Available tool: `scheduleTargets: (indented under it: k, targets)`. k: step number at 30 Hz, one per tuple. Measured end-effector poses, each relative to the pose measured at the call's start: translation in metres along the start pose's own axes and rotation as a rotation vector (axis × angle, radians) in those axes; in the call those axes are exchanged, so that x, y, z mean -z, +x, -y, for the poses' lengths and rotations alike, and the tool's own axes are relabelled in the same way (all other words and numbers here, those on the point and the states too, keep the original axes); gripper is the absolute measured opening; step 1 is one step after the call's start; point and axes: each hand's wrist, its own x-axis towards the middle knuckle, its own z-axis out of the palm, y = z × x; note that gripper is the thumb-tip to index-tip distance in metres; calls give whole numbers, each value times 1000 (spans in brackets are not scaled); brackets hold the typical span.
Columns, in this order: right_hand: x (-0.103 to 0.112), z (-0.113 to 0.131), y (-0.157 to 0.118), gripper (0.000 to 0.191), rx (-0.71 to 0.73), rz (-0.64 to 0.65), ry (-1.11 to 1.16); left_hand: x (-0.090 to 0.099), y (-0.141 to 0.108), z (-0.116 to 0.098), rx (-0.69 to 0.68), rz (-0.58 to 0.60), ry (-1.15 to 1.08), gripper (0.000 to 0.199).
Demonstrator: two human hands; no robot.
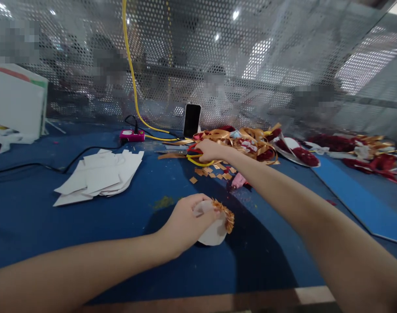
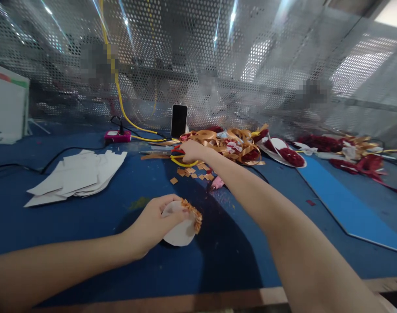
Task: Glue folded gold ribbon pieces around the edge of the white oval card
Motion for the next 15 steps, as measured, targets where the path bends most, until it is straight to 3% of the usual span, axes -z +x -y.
scheduleTargets:
  k: [7, 9, 13, 15]
  targets:
    - [11, 8, -34, 49, -196, -299, -5, 0, 0, 1, 19, -38, -45, 27]
    - [15, 6, -52, 51, -245, -382, 15, -1, 0, 0, 26, -55, -80, 30]
    - [16, -8, -98, 32, -272, -489, 48, -4, -1, -2, 62, -54, -150, 32]
    - [12, -18, -125, 37, -263, -572, 134, -4, -1, -2, 69, -56, -148, 30]
